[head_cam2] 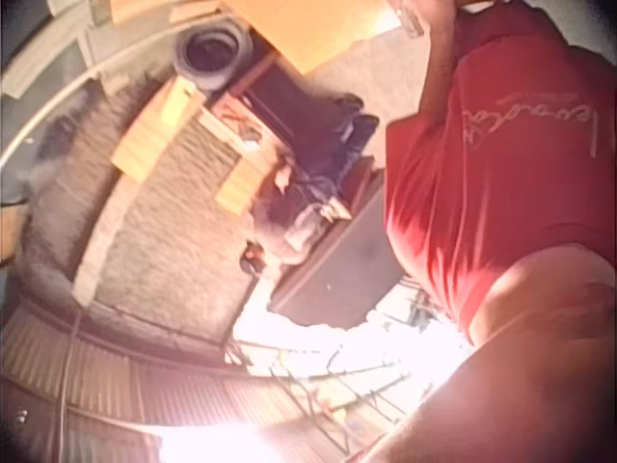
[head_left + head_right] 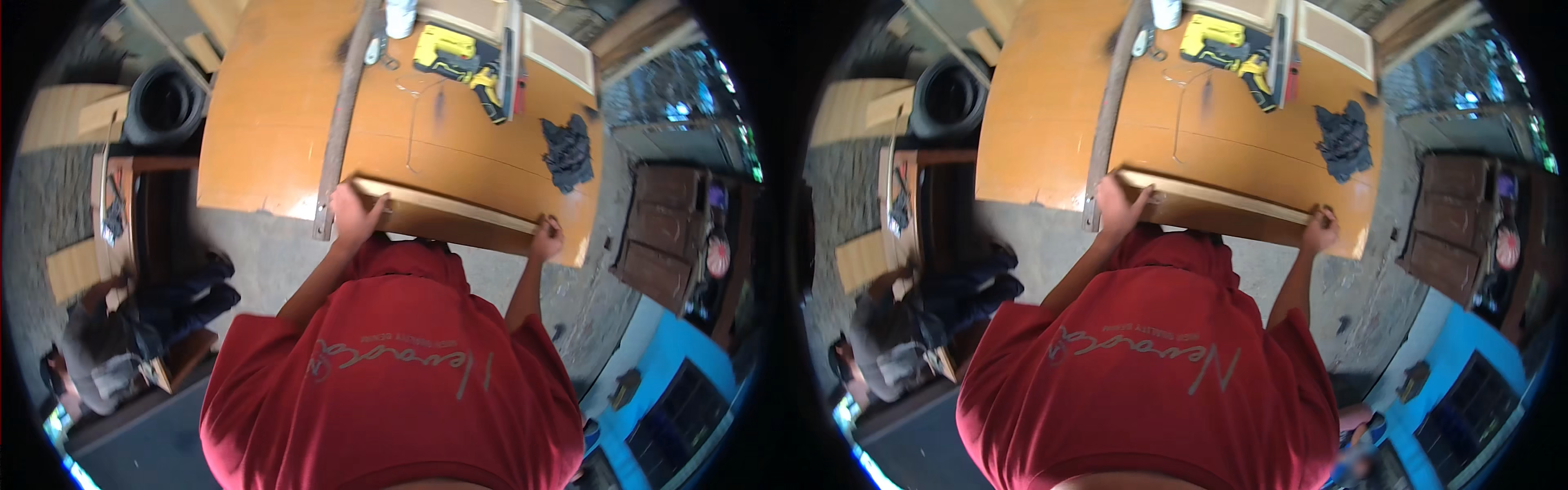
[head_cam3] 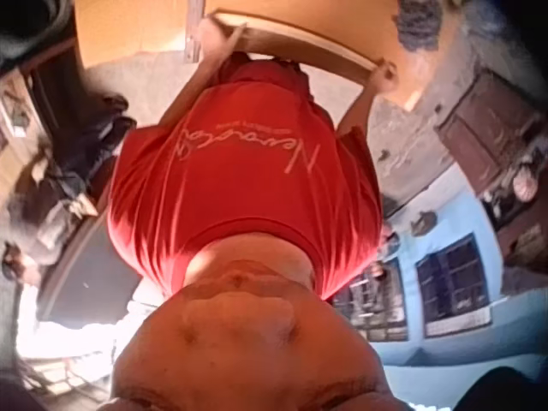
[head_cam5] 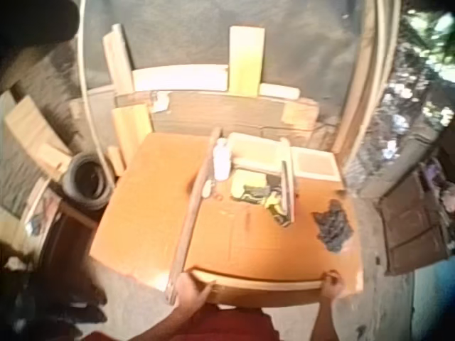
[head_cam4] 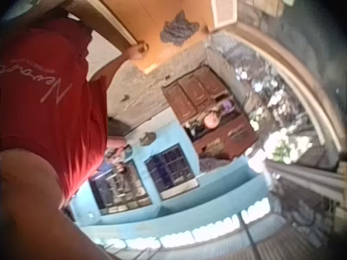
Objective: Measuring and sawing a piece of wood.
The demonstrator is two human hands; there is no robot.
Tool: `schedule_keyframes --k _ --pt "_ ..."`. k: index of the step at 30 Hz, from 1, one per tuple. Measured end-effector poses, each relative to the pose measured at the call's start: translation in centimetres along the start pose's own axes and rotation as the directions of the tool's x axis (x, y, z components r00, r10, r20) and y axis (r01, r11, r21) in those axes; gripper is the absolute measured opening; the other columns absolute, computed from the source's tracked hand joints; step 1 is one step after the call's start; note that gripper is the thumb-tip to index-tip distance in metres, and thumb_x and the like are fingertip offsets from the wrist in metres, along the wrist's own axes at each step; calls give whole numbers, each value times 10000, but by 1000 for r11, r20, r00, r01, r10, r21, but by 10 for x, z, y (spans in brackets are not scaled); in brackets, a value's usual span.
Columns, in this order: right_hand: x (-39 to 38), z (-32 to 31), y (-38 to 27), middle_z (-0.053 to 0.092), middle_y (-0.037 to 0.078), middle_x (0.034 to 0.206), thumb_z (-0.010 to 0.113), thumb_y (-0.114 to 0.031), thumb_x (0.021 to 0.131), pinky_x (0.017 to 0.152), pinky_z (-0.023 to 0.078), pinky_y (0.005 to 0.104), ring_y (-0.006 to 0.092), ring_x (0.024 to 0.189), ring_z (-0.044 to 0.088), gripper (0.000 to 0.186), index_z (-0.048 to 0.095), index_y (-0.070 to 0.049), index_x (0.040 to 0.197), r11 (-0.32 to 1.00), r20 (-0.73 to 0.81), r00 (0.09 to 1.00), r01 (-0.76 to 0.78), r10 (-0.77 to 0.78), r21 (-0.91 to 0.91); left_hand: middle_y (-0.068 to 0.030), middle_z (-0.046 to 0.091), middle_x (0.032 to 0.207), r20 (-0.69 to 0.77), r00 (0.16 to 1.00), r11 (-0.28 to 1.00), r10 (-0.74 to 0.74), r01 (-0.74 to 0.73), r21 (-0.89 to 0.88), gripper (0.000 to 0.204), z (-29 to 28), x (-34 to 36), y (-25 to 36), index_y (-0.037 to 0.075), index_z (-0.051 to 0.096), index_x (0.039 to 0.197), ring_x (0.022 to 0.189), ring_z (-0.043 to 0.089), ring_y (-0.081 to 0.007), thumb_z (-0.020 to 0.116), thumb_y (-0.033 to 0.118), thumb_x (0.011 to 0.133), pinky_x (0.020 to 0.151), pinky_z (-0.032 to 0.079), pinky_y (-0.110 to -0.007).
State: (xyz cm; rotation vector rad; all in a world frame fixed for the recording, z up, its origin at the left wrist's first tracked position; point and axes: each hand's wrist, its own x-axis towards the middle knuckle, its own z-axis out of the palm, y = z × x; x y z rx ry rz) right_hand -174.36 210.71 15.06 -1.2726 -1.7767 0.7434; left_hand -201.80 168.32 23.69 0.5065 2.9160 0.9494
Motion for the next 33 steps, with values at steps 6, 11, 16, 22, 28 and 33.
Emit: schedule_keyframes --k 6,11,16,22,28,33 --pt "27 -1 12 767 102 1064 877 -257 847 954 525 480 323 1054 688 218 766 -121 975 936 244 945 274 -219 -220 -297 414 1542 -33 999 984 -17 22 175 1011 42 14 13 -93 311 1602 1515 321 -464 689 583 952 1225 258 -584" --pt "19 -4 -1 748 85 1044 881 -271 825 947 497 494 340 1055 667 263 750 -161 1025 924 233 958 236 -169 -301 -309 249 1702 -73 997 988 -14 25 155 1074 54 10 5 -68 183 1672 1594 198 -473 648 603 974 1298 147 -596" --pt "25 51 -67 754 73 1018 849 -226 850 926 511 489 330 1022 692 251 743 -153 1066 866 264 913 388 -312 -317 -196 196 1775 30 999 956 30 -38 292 865 51 9 4 226 352 1686 1630 164 -439 639 625 974 1308 115 -596" --pt "119 226 -149 781 159 1011 832 -254 905 892 587 446 348 975 751 331 751 -26 1132 974 485 845 184 -225 133 -178 197 1780 39 998 946 55 -65 316 835 53 14 17 227 360 1679 1641 150 -412 612 628 991 1308 114 -603" --pt "137 276 -228 778 217 1128 856 -358 871 950 602 464 364 1083 757 450 770 -9 1142 862 624 772 234 117 -450 -188 180 1782 46 999 946 -7 -9 324 842 50 6 12 230 326 1693 1647 128 -410 568 654 1007 1309 110 -599" --pt "172 274 -182 786 225 1068 867 -404 834 930 614 482 396 1015 766 422 815 -34 1031 824 668 737 309 109 -475 -193 174 1783 79 996 949 38 -61 308 833 49 17 22 225 327 1693 1649 116 -410 559 644 1011 1311 96 -594"
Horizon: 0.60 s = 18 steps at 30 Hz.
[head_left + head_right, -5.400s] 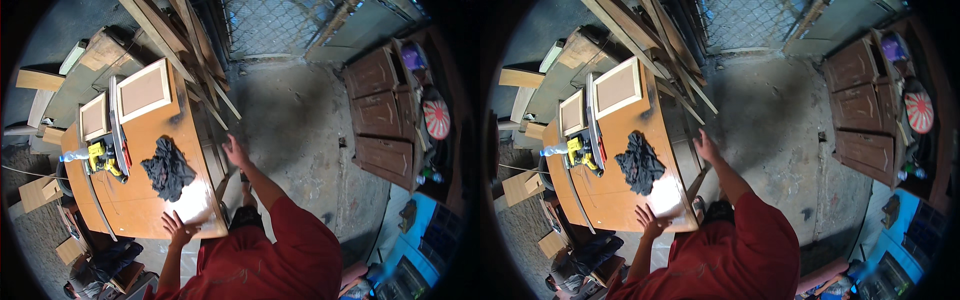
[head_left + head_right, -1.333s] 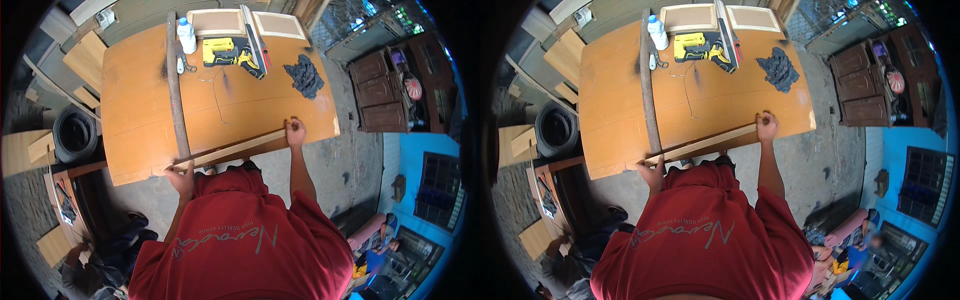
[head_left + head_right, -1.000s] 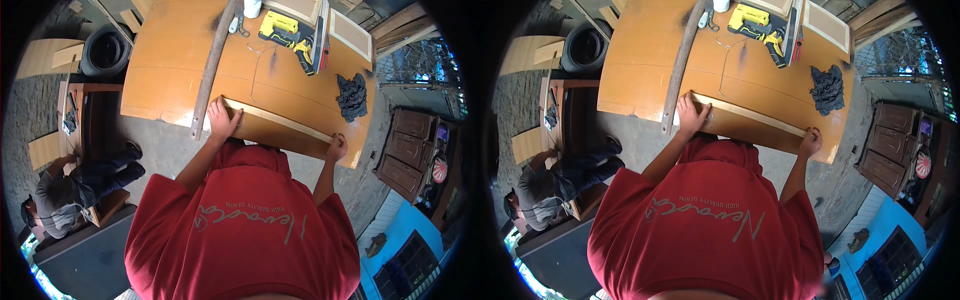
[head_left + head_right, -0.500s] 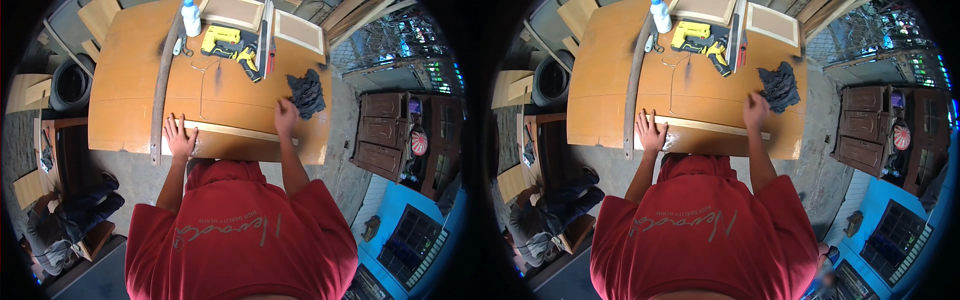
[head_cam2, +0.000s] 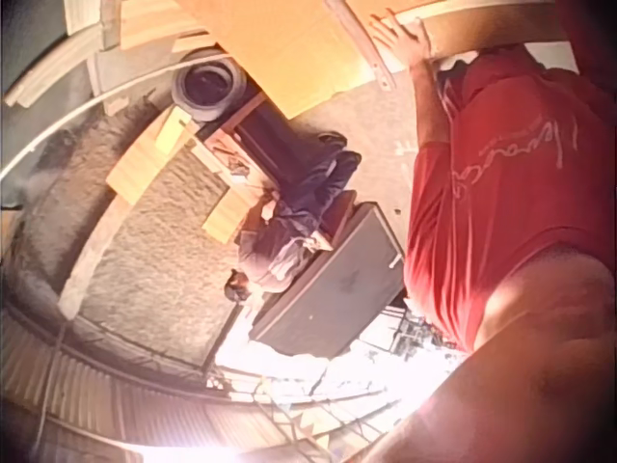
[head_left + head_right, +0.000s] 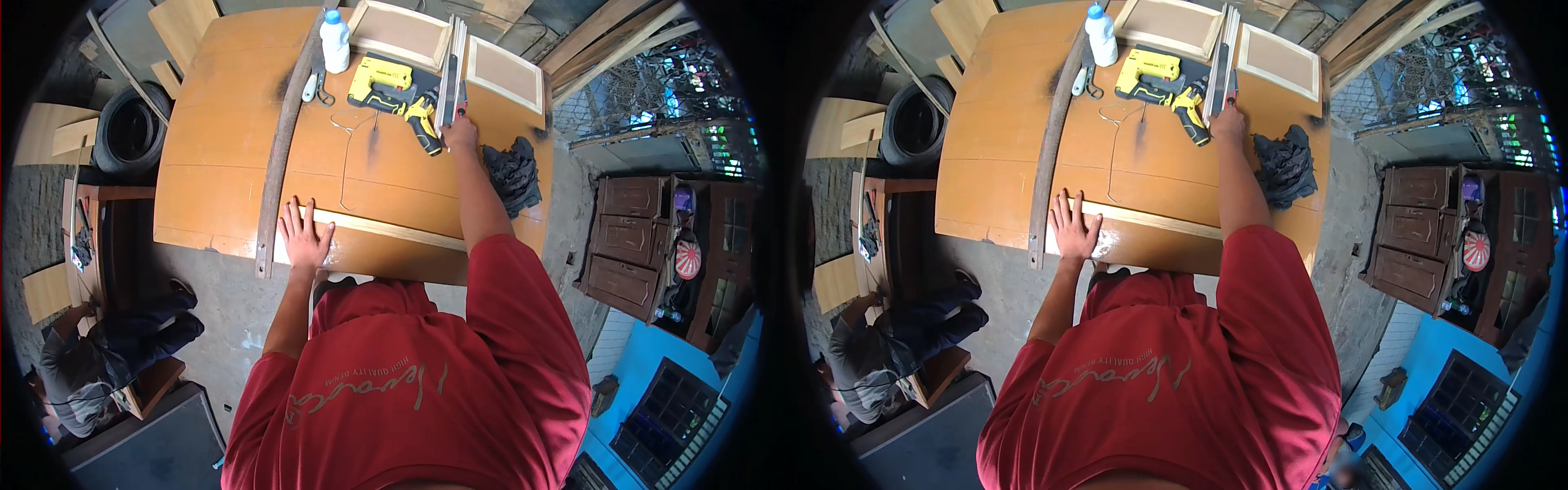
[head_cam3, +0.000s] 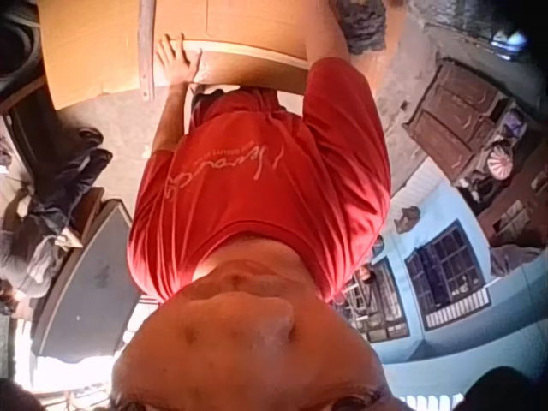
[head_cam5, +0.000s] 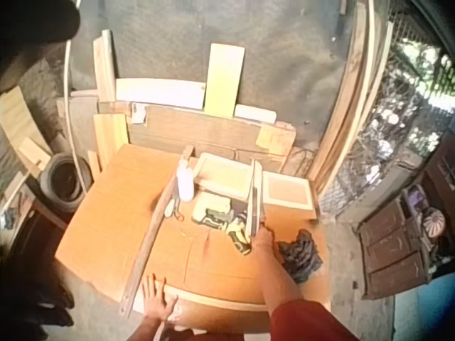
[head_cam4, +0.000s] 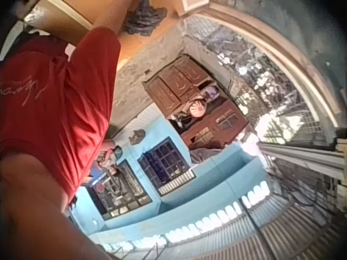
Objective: Measuring and sawing a piece of wood.
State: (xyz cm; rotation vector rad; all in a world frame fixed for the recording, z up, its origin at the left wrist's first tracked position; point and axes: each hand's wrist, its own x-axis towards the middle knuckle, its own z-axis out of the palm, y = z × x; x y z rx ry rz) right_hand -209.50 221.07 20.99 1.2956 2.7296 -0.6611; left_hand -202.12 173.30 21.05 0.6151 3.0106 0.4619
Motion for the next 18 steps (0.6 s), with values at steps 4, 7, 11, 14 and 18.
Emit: schedule_keyframes --k 4,7,11,14,18 --pt "-21 -8 -24 771 209 1196 853 -326 852 993 594 493 391 1136 738 331 822 -94 1086 1000 88 996 -30 29 10 -209 171 1780 9 1000 1000 -22 22 17 841 3 -8 -10 206 332 1691 1647 110 -424 568 632 1005 1304 89 -610" --pt "-28 -10 -22 778 222 1152 779 -327 879 980 600 493 406 1104 747 309 824 -100 1083 991 8 994 -108 107 81 -205 155 1784 29 999 999 -32 31 28 827 2 -7 -11 199 333 1688 1648 103 -422 563 619 1013 1304 73 -611" --pt "-20 1 45 783 226 1001 642 -251 970 789 622 434 341 879 780 254 770 -48 1052 794 -28 967 -190 252 577 -208 167 1780 13 999 999 31 -31 11 818 2 1 -3 192 345 1678 1644 114 -428 563 617 1015 1303 74 -614" --pt "-56 1 72 721 95 847 548 -165 1051 625 555 320 181 658 668 181 689 -53 1041 411 19 982 -97 190 907 -210 168 1779 -9 1000 999 -21 22 34 816 5 -10 -13 193 340 1683 1643 116 -429 556 617 1019 1302 75 -616" --pt "-119 2 159 615 1 784 667 -215 1053 577 452 272 96 632 552 146 667 -77 1007 515 -342 869 121 358 848 -207 166 1780 -5 1000 999 -15 15 38 825 7 -10 -12 199 331 1689 1645 115 -423 554 628 1020 1301 83 -615"
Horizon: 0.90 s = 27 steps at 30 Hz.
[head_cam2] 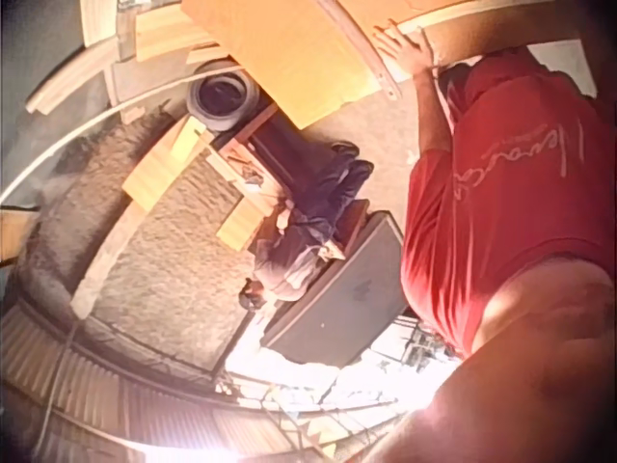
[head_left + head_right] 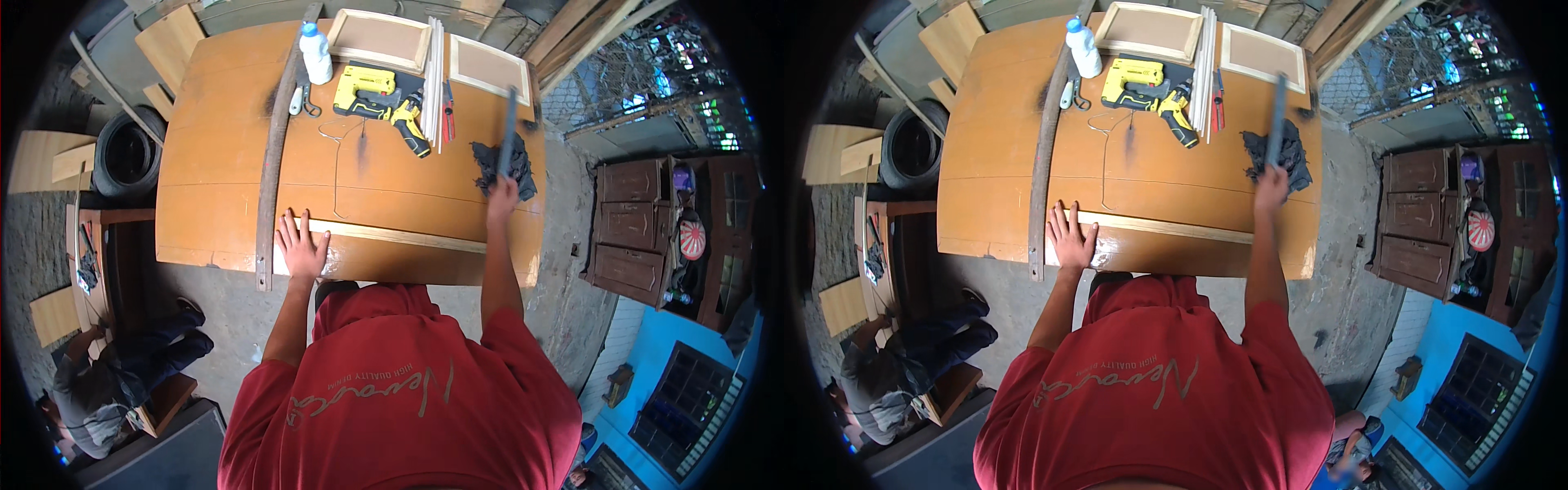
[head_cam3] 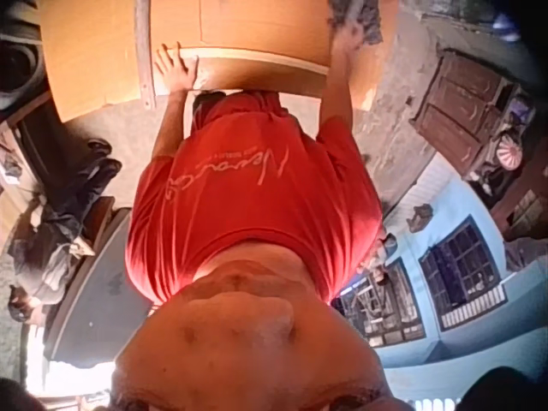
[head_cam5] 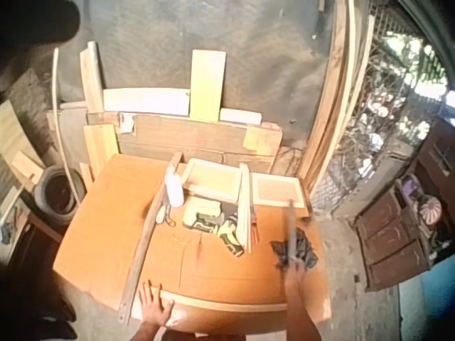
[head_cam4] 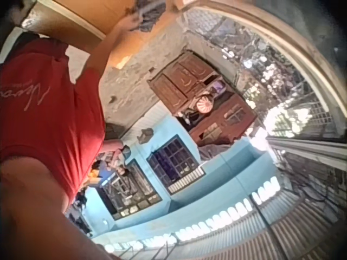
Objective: Measuring and sawing a piece of wood.
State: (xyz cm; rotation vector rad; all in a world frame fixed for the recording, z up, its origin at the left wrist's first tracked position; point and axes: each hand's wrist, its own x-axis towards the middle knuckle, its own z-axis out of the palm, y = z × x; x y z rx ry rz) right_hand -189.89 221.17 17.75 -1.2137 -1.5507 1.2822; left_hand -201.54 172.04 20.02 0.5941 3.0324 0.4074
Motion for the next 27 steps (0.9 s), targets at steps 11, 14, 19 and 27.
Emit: schedule_keyframes --k 11,14,19,27 --pt "-69 -142 -85 664 5 861 644 -128 1069 701 490 277 108 697 595 109 695 -32 1075 995 210 978 -35 14 94 -198 197 1775 -19 1000 999 -4 3 -48 834 1 7 0 241 354 1680 1643 135 -418 600 640 991 1299 118 -610" --pt "-72 -155 -158 731 37 951 656 -101 1060 811 544 291 135 802 679 152 726 -16 1166 1000 310 951 12 -5 -21 -193 195 1776 -34 999 999 2 -3 -51 830 0 5 0 241 367 1675 1645 130 -414 603 644 990 1303 117 -602" --pt "-42 -186 -154 756 71 1077 675 -191 1074 925 575 372 176 945 708 164 726 -57 1153 958 322 947 -82 -11 274 -191 191 1779 -16 1000 998 -7 6 -58 825 2 1 2 243 379 1671 1649 122 -410 598 655 991 1307 104 -600" --pt "-26 -140 -126 620 2 770 658 -275 1092 524 466 249 89 579 559 159 644 -128 1033 944 105 988 -136 109 300 -209 209 1770 -68 997 994 38 -44 -98 824 5 6 -8 228 380 1669 1637 155 -434 627 622 989 1297 126 -625"
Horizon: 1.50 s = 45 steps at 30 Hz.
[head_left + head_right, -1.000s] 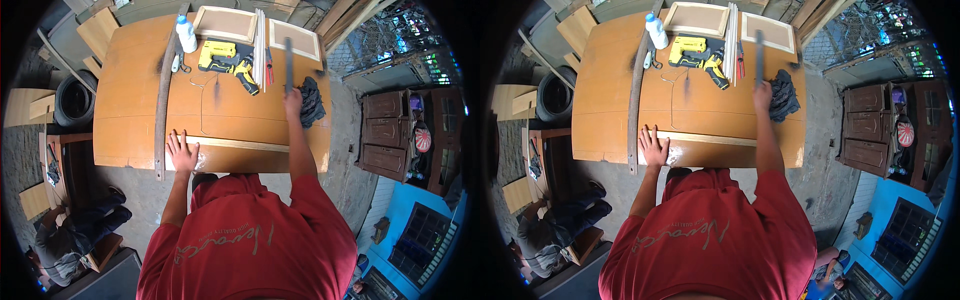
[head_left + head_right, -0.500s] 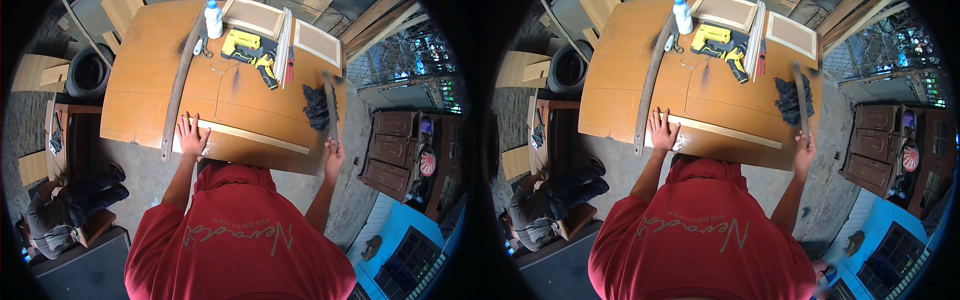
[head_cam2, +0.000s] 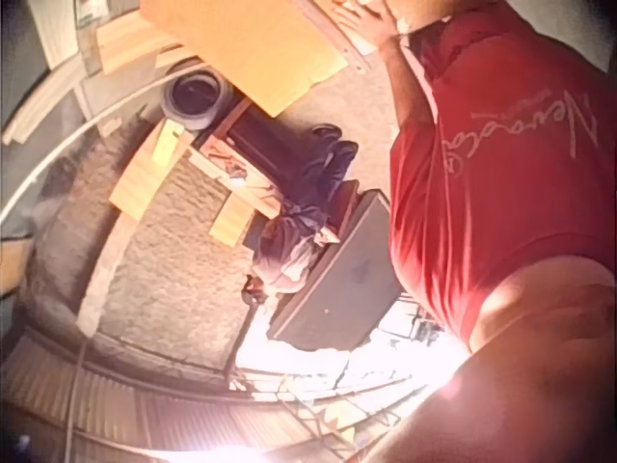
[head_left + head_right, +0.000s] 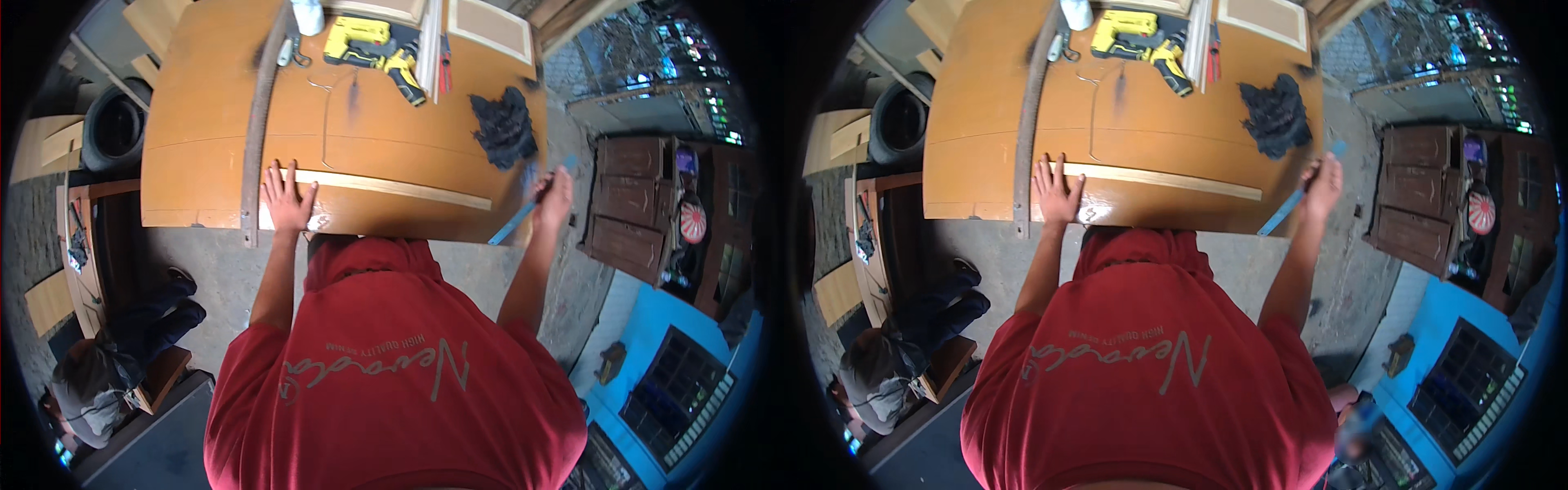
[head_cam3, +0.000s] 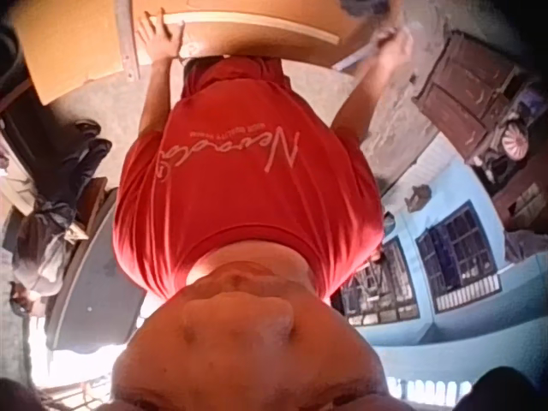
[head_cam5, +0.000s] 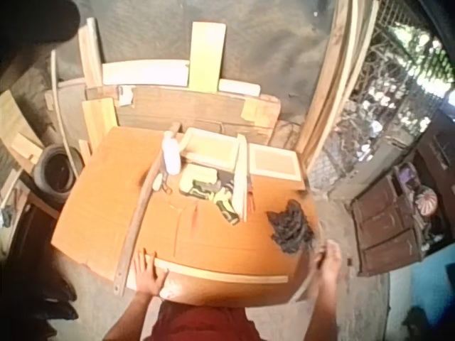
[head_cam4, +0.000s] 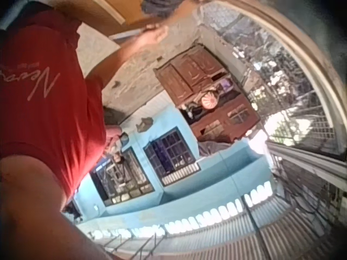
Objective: Measuring and sawing a piece of wood.
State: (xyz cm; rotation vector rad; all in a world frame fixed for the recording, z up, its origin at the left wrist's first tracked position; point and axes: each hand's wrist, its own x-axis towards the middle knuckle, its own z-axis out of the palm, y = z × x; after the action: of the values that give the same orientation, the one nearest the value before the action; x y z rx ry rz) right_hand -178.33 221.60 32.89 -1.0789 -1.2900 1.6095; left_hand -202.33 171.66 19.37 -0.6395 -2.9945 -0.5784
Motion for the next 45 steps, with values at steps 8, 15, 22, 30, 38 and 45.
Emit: schedule_keyframes --k 8,15,22,30,38,45 --pt "-9 8 51 615 -42 789 762 -224 1031 612 479 237 49 697 576 164 707 -72 1064 956 235 969 139 -77 -260 -201 205 1770 20 1000 1000 13 -13 24 818 -1 3 1 243 362 1673 1636 155 -428 615 627 997 1297 127 -618" --pt "-66 33 102 662 35 906 797 -281 963 733 512 380 211 808 660 292 768 -132 1213 645 668 737 559 -100 -520 -220 220 1762 6 1000 998 19 -20 54 819 4 -2 -3 241 356 1678 1630 166 -444 593 642 1004 1296 142 -611" --pt "-97 36 143 589 54 1056 794 -443 905 922 425 464 262 1063 586 515 748 -228 1370 278 808 584 790 -72 -546 -222 209 1764 14 999 997 47 -48 58 816 4 4 -4 243 351 1682 1633 153 -446 587 642 1010 1298 131 -618" --pt "-111 32 154 621 62 1197 737 -440 953 1042 378 487 276 1162 556 474 730 -282 1400 253 778 611 783 -145 -568 -229 221 1756 2 998 996 62 -62 66 800 5 3 -6 249 350 1681 1627 156 -461 581 635 1018 1289 139 -631" --pt "-112 33 161 630 54 1173 732 -398 965 1031 411 486 271 1150 571 425 741 -285 1375 318 775 599 788 -200 -527 -223 201 1763 24 999 996 46 -48 72 815 7 3 -10 243 360 1674 1629 139 -463 580 658 1008 1288 131 -636" --pt "-109 32 162 635 27 1180 734 -404 962 1038 415 477 250 1160 576 406 753 -297 1352 300 796 576 805 -187 -512 -225 187 1766 30 998 996 52 -54 74 815 8 3 -13 247 348 1679 1629 132 -466 570 661 1014 1286 139 -640"
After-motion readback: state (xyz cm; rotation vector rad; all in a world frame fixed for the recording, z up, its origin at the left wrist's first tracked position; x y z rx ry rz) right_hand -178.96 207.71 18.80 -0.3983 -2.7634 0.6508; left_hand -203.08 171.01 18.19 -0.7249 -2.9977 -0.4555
